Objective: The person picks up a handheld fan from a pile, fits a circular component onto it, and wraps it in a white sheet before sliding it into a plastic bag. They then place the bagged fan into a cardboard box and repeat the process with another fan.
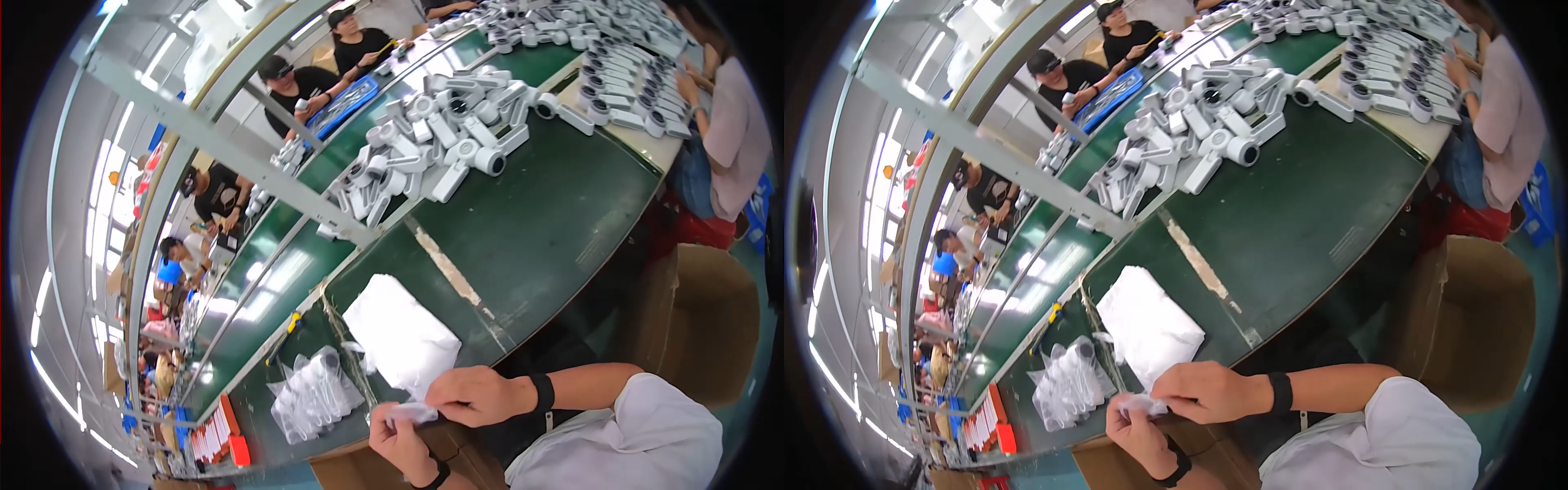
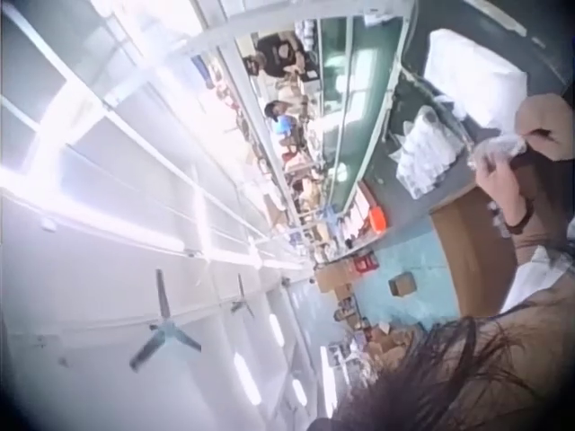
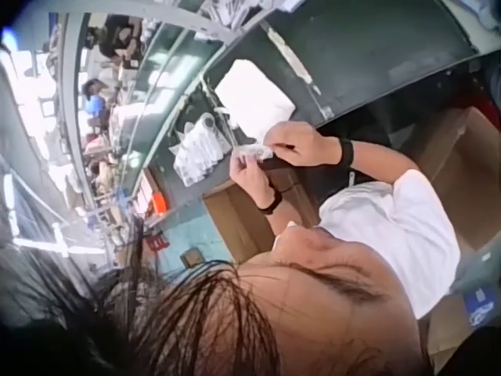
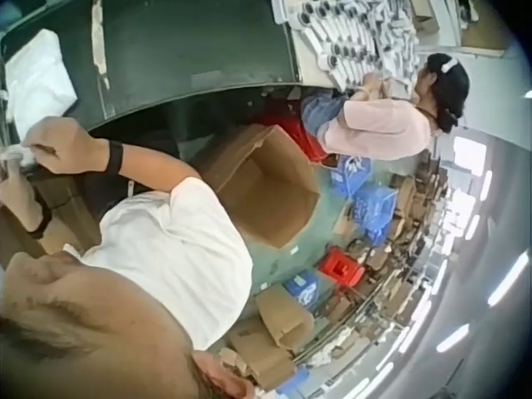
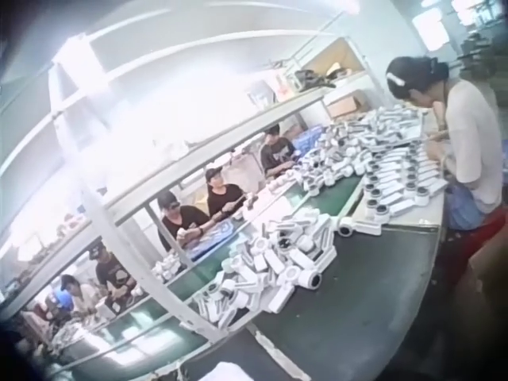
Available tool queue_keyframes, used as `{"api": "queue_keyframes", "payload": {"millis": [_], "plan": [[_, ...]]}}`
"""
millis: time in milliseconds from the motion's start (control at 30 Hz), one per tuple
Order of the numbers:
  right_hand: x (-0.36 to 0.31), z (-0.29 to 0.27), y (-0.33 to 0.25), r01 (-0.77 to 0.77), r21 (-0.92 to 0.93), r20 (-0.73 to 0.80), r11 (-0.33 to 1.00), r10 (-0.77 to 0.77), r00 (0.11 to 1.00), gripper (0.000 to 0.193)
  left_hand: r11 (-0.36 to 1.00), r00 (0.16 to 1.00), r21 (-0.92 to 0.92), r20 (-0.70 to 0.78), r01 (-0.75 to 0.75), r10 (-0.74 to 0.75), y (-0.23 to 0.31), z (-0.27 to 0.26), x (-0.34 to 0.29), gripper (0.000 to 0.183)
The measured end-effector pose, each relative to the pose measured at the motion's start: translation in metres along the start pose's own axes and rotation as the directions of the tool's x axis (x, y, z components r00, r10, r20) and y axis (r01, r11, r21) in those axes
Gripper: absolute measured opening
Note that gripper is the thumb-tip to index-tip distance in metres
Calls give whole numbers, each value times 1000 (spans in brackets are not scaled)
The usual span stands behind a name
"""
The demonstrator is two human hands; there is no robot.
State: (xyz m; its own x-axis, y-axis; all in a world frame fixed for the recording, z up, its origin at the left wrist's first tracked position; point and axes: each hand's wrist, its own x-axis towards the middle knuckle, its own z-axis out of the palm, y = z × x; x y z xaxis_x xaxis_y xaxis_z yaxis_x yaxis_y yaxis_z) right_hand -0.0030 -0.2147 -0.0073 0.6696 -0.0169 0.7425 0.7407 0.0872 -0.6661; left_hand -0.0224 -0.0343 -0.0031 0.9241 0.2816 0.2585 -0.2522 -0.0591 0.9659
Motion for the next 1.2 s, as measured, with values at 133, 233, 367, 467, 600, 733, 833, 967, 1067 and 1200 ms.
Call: {"api": "queue_keyframes", "payload": {"millis": [133, 233, 367, 467, 600, 733, 833, 967, 1067, 1200], "plan": [[10, -28, -8, 17, -76, 82, 997, -11, 997, 26, 987, 998, -159, -59, 19, -29, 2, 3, 3, 14], [17, -81, 8, -16, -355, 6, 935, 19, 1000, 32, 904, 994, -421, -40, 76, -102, -9, -20, 5, 28], [51, -159, 46, -352, -498, -251, 792, 257, 933, 37, 919, 998, -393, -22, 38, -50, -3, -14, 5, 39], [68, -230, 90, -408, -739, -381, 536, 167, 909, 45, 986, 991, -166, -132, -28, 6, -13, -4, 4, 35], [91, -290, 137, -457, -865, -420, 206, 199, 885, 52, 989, 983, 110, -163, 97, -78, -2, 6, 5, 33], [116, -318, 169, -446, -889, -415, 105, 226, 881, 54, 984, 980, 110, -155, 144, -126, 0, 13, 6, 30], [124, -327, 192, -280, -939, -324, -198, 244, 914, 62, 971, 980, 182, -148, 158, -131, -10, 7, 3, 26], [127, -335, 201, -265, -930, -342, -256, 333, 879, 41, 980, 998, 189, -25, 66, -63, -21, 2, 4, 25], [128, -330, 176, -219, -968, -251, -127, 387, 887, 20, 993, 998, 104, -34, 57, -53, -23, 9, 13, 27], [117, -321, 129, -243, -964, -192, 111, 345, 919, 27, 998, 999, 50, -11, -41, 41, -11, 42, 29, 13]]}}
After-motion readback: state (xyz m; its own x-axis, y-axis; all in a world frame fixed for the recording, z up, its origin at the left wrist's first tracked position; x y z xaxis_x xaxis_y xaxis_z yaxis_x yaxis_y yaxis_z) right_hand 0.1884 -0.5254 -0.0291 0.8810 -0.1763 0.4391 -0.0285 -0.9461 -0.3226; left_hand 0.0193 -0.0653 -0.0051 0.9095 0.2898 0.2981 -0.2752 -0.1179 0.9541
